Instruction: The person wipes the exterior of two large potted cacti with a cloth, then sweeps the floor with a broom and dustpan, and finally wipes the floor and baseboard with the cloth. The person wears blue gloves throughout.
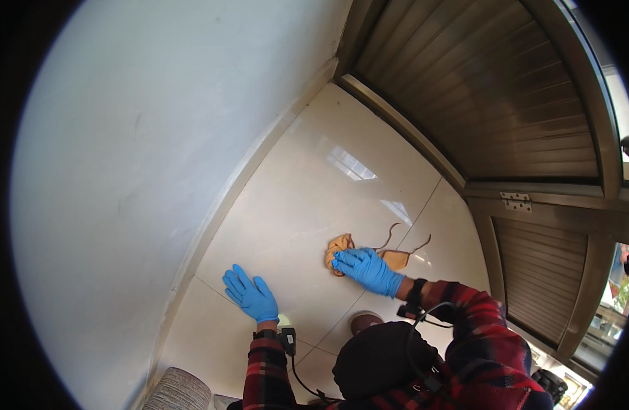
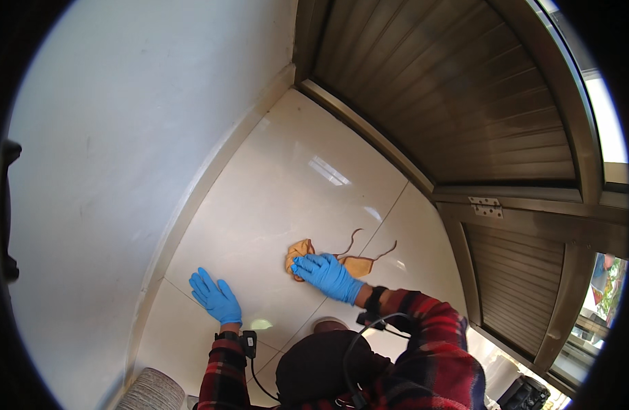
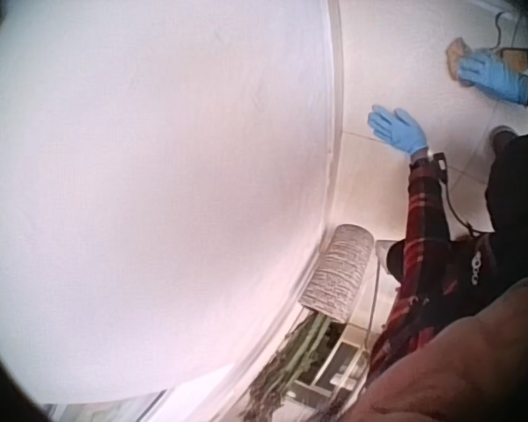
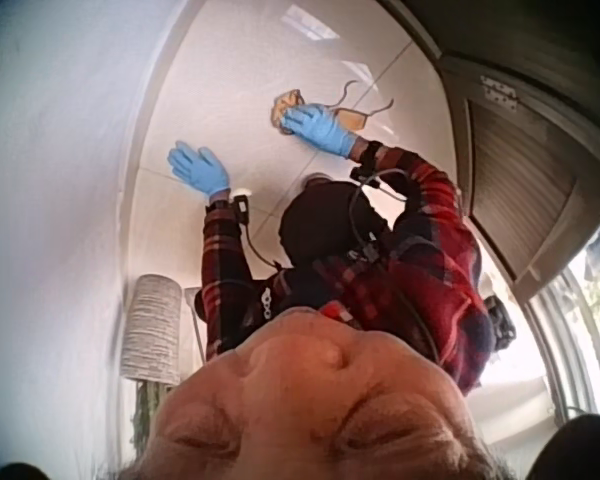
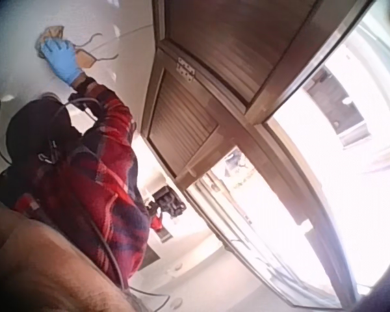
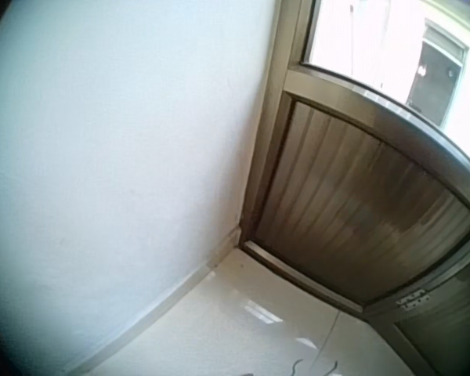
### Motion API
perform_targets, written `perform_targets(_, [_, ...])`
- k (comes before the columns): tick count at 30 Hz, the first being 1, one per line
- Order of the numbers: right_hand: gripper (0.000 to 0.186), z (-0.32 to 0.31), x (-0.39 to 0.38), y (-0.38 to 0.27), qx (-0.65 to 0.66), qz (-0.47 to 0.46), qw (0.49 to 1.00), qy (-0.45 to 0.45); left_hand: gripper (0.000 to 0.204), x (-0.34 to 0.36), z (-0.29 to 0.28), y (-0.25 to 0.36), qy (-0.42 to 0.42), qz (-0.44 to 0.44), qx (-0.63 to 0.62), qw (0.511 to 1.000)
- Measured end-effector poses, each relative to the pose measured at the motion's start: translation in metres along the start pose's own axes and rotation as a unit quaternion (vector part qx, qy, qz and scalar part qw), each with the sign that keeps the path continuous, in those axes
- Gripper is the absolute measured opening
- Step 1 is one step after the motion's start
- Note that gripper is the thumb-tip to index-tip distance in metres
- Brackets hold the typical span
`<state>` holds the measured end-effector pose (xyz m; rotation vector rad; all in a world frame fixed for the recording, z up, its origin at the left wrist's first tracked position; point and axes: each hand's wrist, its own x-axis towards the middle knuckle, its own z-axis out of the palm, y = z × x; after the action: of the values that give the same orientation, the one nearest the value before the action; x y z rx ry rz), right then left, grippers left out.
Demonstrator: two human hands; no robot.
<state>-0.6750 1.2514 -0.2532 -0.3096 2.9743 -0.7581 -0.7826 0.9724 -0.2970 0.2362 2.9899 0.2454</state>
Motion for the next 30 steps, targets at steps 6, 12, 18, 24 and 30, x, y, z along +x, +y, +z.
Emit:
perform_targets(6, [0.018, -0.006, 0.076, 0.108, 0.356, 0.264, 0.879, 0.176, 0.061, -0.007, 0.000, 0.001, -0.004, -0.001, -0.002, 1.000])
perform_targets(12, [0.049, -0.040, 0.209, 0.215, -0.219, 0.285, 0.894, 0.267, 0.062, -0.012, -0.002, 0.003, -0.009, -0.010, 0.001, 1.000])
perform_targets(18, [0.038, -0.026, 0.225, 0.171, -0.143, 0.193, 0.951, 0.194, 0.064, -0.018, -0.002, 0.006, -0.015, -0.018, -0.003, 1.000])
perform_targets(24, [0.018, -0.029, 0.235, 0.197, -0.151, 0.278, 0.897, 0.310, 0.063, -0.025, 0.000, 0.003, -0.026, -0.016, 0.011, 0.999])
perform_targets(30, [0.017, 0.015, 0.219, 0.137, -0.084, 0.188, 0.968, 0.143, 0.065, -0.031, 0.000, 0.006, -0.020, -0.015, -0.002, 1.000])
